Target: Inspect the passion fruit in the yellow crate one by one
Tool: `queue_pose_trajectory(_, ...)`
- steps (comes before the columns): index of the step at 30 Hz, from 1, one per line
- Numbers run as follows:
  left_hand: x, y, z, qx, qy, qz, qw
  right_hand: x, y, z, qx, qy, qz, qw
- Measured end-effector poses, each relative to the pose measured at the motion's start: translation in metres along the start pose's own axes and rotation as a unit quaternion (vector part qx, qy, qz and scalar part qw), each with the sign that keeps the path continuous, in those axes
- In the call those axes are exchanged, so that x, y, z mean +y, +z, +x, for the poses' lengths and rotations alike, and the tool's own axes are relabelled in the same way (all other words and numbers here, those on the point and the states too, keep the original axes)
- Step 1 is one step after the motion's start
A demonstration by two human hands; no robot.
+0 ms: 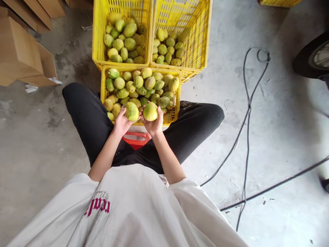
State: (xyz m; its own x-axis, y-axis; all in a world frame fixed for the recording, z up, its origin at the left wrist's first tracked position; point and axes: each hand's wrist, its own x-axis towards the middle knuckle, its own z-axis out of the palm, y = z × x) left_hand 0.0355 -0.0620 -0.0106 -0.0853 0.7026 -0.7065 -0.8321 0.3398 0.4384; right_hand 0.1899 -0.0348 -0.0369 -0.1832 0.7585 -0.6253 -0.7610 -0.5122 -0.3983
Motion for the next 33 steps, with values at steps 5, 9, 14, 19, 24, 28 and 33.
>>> queue_pose_trajectory(5,-0.003,-0.004,0.002,-0.004,-0.048,0.018,0.999,0.002,-0.007,0.003,0.006,0.0,0.042,0.999)
queue_pose_trajectory(9,-0.003,-0.005,0.004,-0.004,-0.055,0.027,0.998,0.002,-0.008,0.004,-0.02,0.02,0.047,0.998)
queue_pose_trajectory(14,0.002,0.001,0.0,0.0,-0.012,0.015,1.0,-0.002,-0.004,0.001,-0.022,0.024,0.045,0.998)
queue_pose_trajectory(19,0.007,0.012,-0.009,0.024,0.001,-0.017,1.0,0.0,-0.006,0.002,-0.027,0.033,0.011,0.999)
queue_pose_trajectory(24,0.008,0.018,-0.012,0.034,-0.031,-0.018,0.999,0.002,-0.009,0.005,-0.057,0.033,0.023,0.998)
queue_pose_trajectory(28,0.007,0.014,-0.009,0.038,-0.052,0.007,0.998,0.003,-0.007,0.003,-0.055,0.027,0.022,0.998)
queue_pose_trajectory(33,0.005,0.01,-0.006,0.034,-0.052,0.017,0.998,0.002,-0.005,0.0,-0.049,0.013,-0.022,0.998)
